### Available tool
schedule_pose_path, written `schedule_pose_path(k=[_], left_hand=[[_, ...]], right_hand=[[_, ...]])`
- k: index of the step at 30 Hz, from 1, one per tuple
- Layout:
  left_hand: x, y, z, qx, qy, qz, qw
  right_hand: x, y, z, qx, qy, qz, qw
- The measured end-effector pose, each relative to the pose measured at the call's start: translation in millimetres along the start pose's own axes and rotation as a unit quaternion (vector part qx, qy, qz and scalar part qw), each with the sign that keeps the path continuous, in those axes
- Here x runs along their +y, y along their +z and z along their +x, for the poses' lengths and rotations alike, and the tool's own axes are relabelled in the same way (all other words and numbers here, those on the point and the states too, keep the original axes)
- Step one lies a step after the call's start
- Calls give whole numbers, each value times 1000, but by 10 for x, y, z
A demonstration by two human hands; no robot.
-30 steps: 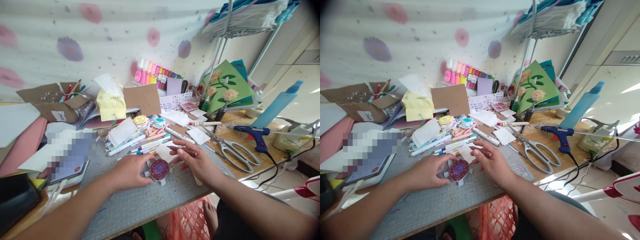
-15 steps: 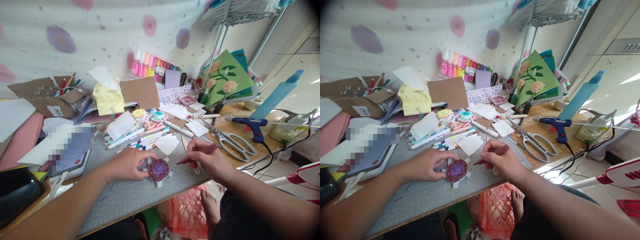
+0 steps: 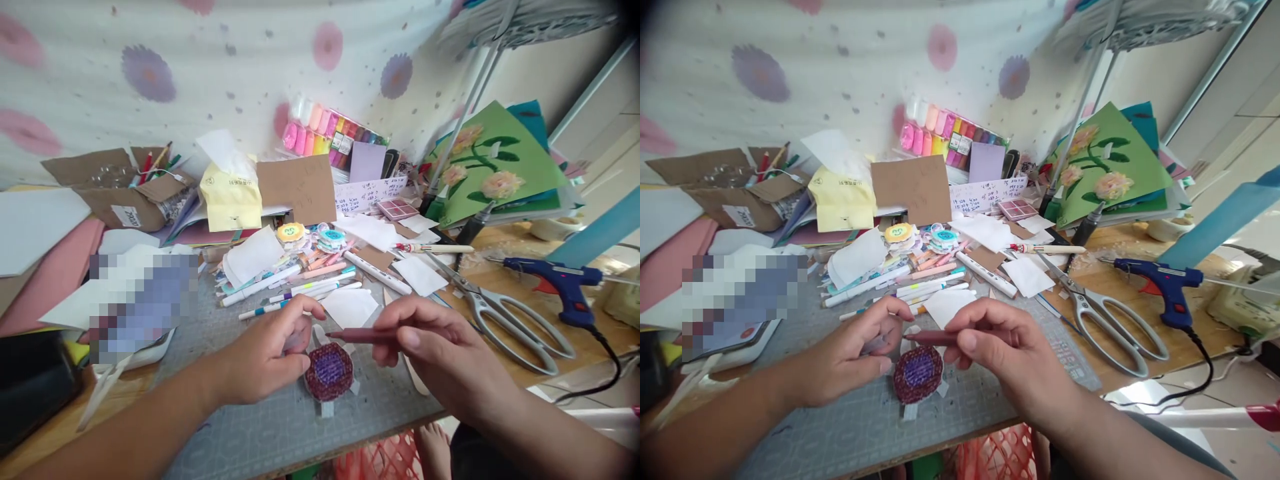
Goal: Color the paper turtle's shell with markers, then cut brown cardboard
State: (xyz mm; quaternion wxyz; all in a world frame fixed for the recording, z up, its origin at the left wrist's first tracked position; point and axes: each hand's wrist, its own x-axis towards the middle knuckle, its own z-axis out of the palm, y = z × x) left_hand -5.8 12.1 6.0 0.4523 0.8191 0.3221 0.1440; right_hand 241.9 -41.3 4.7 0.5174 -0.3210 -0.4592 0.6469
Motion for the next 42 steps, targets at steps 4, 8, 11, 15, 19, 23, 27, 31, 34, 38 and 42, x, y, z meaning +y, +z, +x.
schedule_pose_path(k=[4,8,11,15,19,23,27,31,34,38,42], left_hand=[[14,15,-6,-2,-4,6,1000],[29,19,-21,-2,5,-5,1000],[45,31,-30,-2,12,-18,1000],[74,45,-33,-5,16,-59,998],[134,104,-37,13,35,-73,997],[198,279,-54,122,79,-27,989],[193,380,-64,204,77,71,973],[39,121,-17,187,71,63,978],[-143,-168,49,314,14,173,933],[-306,-334,129,289,-84,310,902],[-347,-319,163,214,-120,342,907]], right_hand=[[56,100,117,-2,14,3,1000],[119,155,184,-15,23,-3,1000],[135,191,198,-21,46,-11,999],[144,241,205,-32,75,-24,996],[182,290,183,-45,72,-37,996],[236,341,116,-38,28,-73,996],[231,361,103,-48,-20,-143,988],[132,171,236,-25,9,-141,990],[56,-99,382,5,-3,-136,991],[63,-300,512,-12,-19,-365,931],[147,-292,551,5,-107,-574,812]])
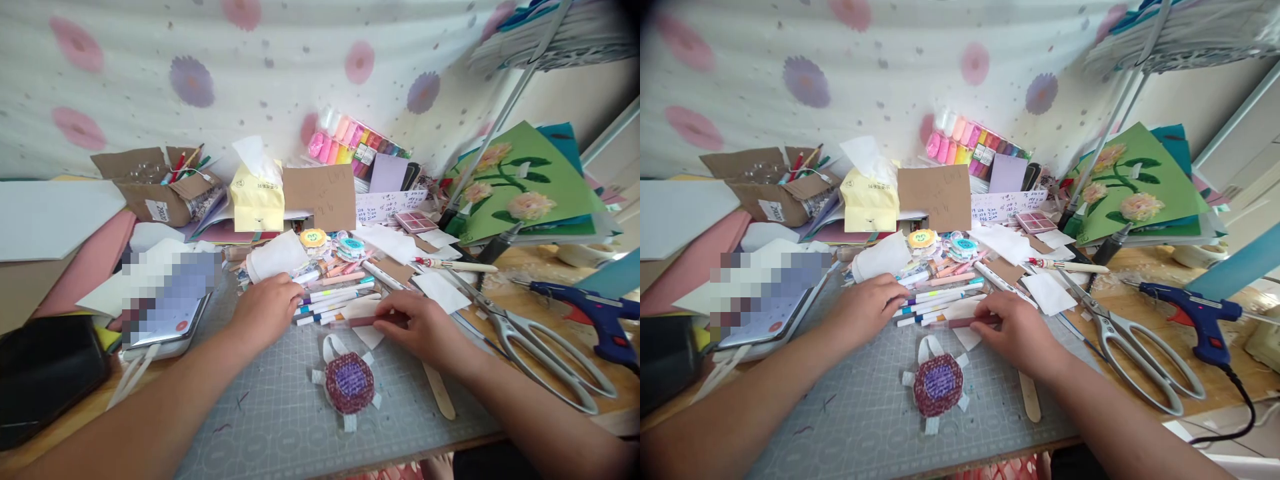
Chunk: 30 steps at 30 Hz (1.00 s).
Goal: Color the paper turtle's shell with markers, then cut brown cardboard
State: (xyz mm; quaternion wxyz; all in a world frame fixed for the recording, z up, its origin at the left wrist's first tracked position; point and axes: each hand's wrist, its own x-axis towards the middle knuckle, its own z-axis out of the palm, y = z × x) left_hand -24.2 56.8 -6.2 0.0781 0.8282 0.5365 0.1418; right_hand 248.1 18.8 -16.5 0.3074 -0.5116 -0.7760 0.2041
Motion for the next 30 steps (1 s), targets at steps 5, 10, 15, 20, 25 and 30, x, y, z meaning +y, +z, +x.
schedule_pose_path(k=[5,10,15,20,25,30], left_hand=[[-22,22,11,-19,-1,20,1000],[24,-26,-25,63,-28,-8,998],[245,-85,-193,181,-14,-148,972],[459,-9,-326,54,142,-257,954],[558,-19,-391,-13,229,-233,945],[628,-77,-431,-67,212,-246,943]], right_hand=[[40,12,-47,80,-45,-55,994],[-63,-49,-165,113,-98,-30,988],[-312,-46,-253,-17,3,150,989],[-429,54,-319,-62,97,443,889],[-468,89,-370,-28,109,536,837],[-589,21,-370,-35,118,496,859]])
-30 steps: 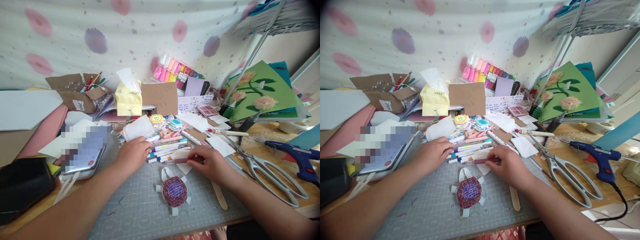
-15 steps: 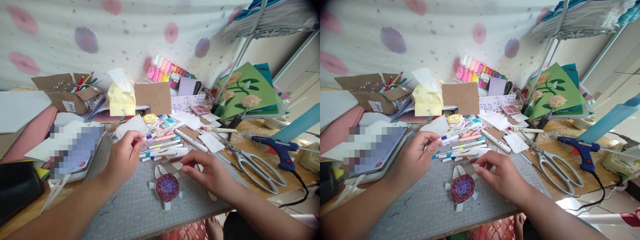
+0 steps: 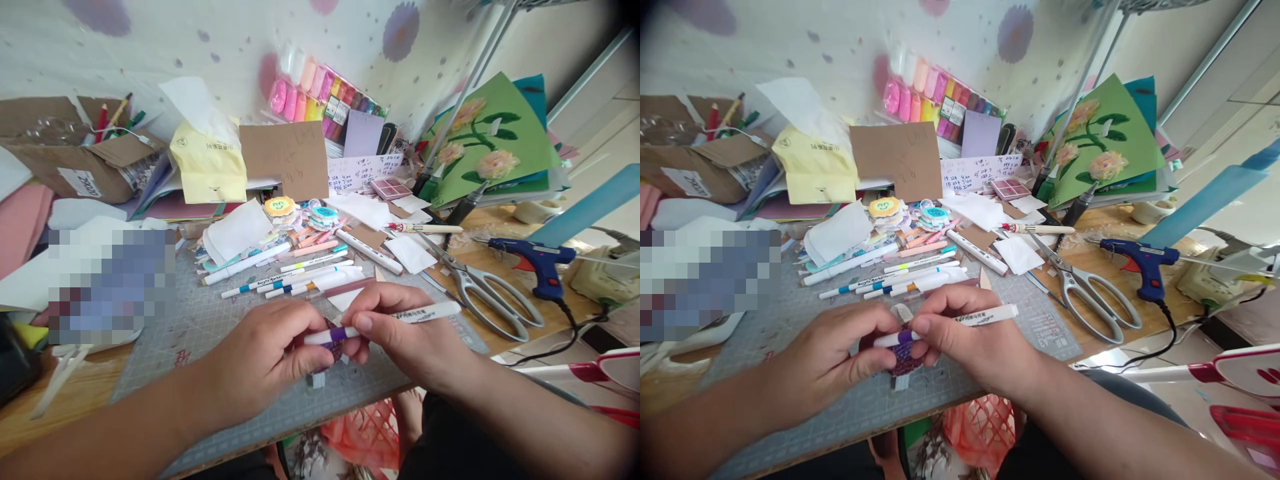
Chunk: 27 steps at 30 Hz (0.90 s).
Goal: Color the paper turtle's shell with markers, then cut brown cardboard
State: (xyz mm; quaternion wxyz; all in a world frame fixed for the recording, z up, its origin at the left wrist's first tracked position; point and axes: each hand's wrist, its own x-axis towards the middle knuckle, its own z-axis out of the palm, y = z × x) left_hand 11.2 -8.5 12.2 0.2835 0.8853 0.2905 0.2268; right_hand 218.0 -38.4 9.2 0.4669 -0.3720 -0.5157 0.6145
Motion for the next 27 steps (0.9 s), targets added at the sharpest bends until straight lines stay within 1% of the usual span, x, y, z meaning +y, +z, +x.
schedule_pose_path(k=[3,5,6,8,10,11,12,13,15,16,18,21,23,27], left_hand=[[43,8,-9,-27,12,20,999],[49,-5,-21,-38,28,40,998],[37,-22,-26,-36,30,43,998],[-23,-71,-27,-13,11,32,999],[-122,-124,-11,23,-40,22,999],[-176,-143,3,36,-67,27,997],[-227,-154,19,33,-77,39,996],[-270,-156,35,25,-82,57,995],[-329,-137,60,10,-74,83,994],[-345,-121,66,6,-65,91,994],[-365,-91,68,-10,-35,92,995],[-410,-66,57,-66,7,87,994],[-457,-55,54,-92,12,86,992],[-528,-24,61,-105,9,86,991]], right_hand=[[-74,47,-41,-2,-10,-54,998],[-118,37,-73,-3,-14,-87,996],[-140,11,-87,7,-19,-85,996],[-185,-86,-112,66,-40,-41,996],[-220,-215,-132,147,-72,14,986],[-225,-276,-142,166,-89,17,982],[-220,-324,-152,153,-84,-2,985],[-203,-355,-162,125,-72,-33,989],[-140,-368,-176,64,-30,-101,992],[-101,-354,-178,46,-7,-126,991],[-25,-313,-165,40,33,-151,987],[61,-278,-129,42,63,-180,981],[95,-279,-118,41,67,-199,977],[126,-274,-136,38,74,-225,971]])
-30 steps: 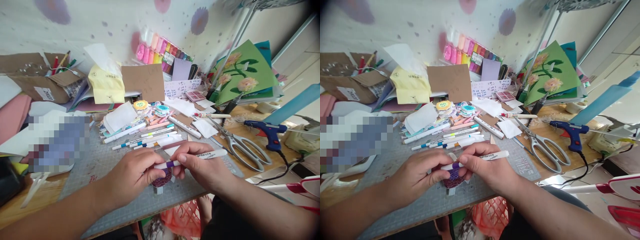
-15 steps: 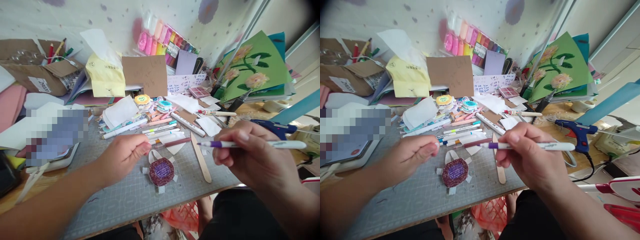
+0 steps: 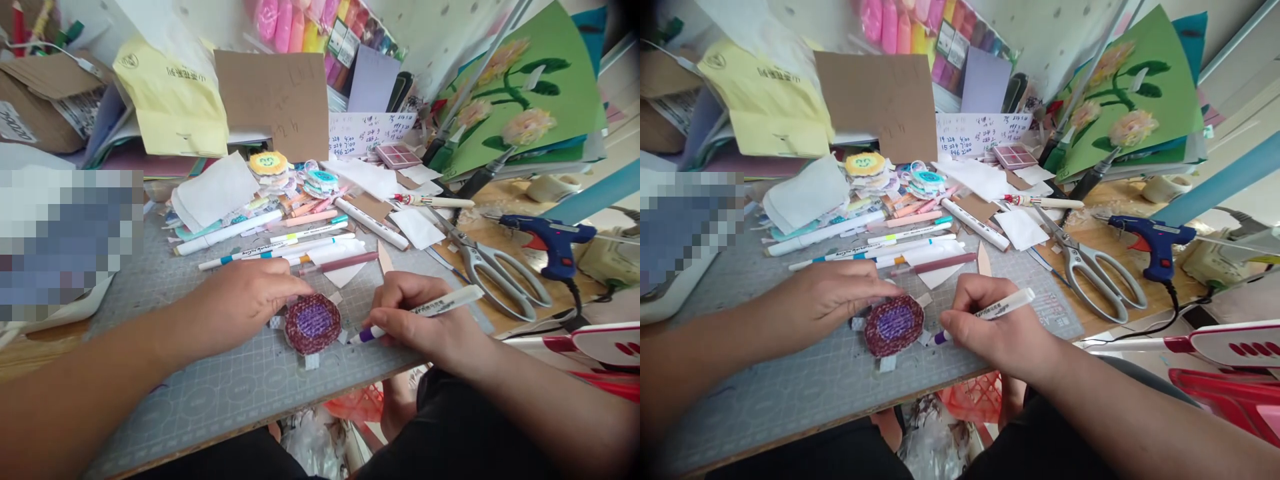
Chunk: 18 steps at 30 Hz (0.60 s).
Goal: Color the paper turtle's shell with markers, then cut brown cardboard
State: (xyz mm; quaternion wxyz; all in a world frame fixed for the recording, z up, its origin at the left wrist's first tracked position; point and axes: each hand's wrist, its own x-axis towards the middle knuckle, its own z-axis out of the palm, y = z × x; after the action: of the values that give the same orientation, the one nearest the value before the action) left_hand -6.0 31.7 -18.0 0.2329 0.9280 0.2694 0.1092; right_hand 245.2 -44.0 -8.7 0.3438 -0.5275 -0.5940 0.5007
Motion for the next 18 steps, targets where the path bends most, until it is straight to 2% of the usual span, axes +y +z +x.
schedule_pose_path(k=[8,12,18], left_hand=[[-14,24,8,11,19,24,999],[-13,25,6,12,18,36,999],[-5,22,8,17,20,28,999]], right_hand=[[-21,25,25,-30,-53,-58,996],[-16,22,23,-19,-26,-45,998],[-15,29,9,-22,-46,-61,997]])
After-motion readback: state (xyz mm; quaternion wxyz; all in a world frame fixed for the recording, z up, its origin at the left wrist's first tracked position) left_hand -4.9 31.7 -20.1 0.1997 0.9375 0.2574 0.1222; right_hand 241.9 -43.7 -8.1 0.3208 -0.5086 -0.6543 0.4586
